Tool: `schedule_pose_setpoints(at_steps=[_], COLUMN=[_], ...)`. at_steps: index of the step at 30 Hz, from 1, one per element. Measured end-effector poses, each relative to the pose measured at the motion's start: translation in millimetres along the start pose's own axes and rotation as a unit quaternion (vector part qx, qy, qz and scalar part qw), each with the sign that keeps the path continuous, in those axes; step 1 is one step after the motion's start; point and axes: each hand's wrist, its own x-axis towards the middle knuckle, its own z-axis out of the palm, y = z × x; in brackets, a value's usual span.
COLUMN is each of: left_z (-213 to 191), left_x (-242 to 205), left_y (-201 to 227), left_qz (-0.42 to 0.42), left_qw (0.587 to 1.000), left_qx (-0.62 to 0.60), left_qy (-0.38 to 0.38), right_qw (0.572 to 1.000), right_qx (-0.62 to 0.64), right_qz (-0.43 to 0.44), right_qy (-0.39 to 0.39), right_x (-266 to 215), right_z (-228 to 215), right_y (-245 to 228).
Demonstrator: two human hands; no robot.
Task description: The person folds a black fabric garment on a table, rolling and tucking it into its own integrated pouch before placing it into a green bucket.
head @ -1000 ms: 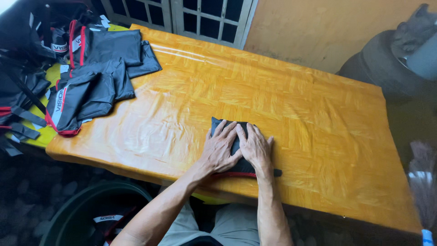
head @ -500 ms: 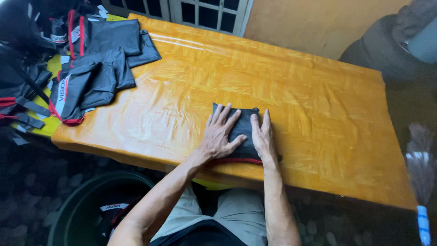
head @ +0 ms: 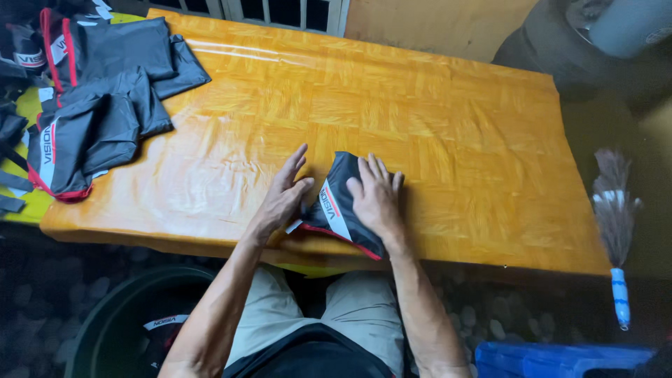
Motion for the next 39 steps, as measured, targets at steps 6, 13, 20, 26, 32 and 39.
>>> schedule_pose_setpoints(at_steps=[6,13,20,26,32,39], left_z=[42,60,58,58,62,63], left_x=[32,38,33,26,43,49], left_y=[18,24,9,6,5,-3], left_qz=[0.141,0.029,0.049,0.102,0.087,0.091], left_qw=[0.886,0.845,0.858,0.869,0.854,0.857], left_qx=[0.422,0.518,0.499,0.481,0.513,0.503], left_qy=[-0.129,-0.126,-0.109,-0.051,0.009,0.058], right_qw=[0.998,0.998,0.974,0.957,0.955,0.961], right_qx=[-0.055,-0.037,-0.08,-0.071,-0.048,-0.056], right_qz=[-0.022,-0.024,-0.013,-0.06,-0.129,-0.116], right_qy=[0.007,0.038,0.211,0.273,0.264,0.246], right_x=[-7,8,-2,4,35,48], right_z=[-7,18,16,21,22,26], right_y=[-31,0,-13,-7,13,22])
